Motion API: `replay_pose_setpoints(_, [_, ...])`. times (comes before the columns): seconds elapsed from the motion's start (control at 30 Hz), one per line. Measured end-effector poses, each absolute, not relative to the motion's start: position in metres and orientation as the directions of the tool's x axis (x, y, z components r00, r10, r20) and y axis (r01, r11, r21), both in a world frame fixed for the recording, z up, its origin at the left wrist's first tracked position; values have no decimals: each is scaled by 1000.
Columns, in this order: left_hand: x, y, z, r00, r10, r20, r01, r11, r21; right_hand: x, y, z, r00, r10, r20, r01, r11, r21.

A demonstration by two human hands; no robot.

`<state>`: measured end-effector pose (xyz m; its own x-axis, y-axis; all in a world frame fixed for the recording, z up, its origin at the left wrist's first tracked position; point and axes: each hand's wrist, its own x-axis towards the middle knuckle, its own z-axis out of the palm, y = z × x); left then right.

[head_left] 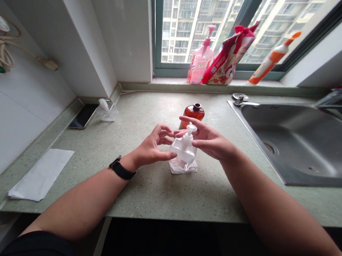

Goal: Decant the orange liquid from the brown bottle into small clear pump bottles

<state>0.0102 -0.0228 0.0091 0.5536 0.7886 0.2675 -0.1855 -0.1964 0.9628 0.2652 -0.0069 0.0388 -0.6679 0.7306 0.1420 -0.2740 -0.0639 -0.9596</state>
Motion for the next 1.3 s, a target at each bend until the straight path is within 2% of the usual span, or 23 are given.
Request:
replay_pose_setpoints(0.13, [8,-20,6,451,824,343,-116,-327,938,268,-6,43,-565,813,138,-242,-4,-970])
replay_pose_setpoints(0.27, [4,-15,4,329,831,449,-4,-474,881,270,-1,45,-387,895,223,-222,145,-964])
replay_pose_setpoints(0.37, [2,-13,3,287,805,519,62,-557,828,271,3,42,-304,909,283,-218,223,-950])
replay_pose_setpoints(0.67, [5,-15,3,327,708,626,175,-696,696,261,-11,41,-454,831,322,-119,301,-946])
replay_pose_setpoints(0.93, [2,-15,6,318,658,682,270,-753,601,261,-9,41,-239,870,432,-60,430,-901])
replay_pose_setpoints(1.13, [0,-13,5,326,646,690,288,-763,578,254,-18,45,-395,804,445,13,490,-872])
replay_pose_setpoints(1.2, [0,-13,6,323,651,687,294,-759,581,255,-18,45,-380,805,455,50,510,-859])
replay_pose_setpoints(1.3, [-1,-13,6,315,656,686,300,-755,584,258,-13,41,-273,813,513,52,546,-836])
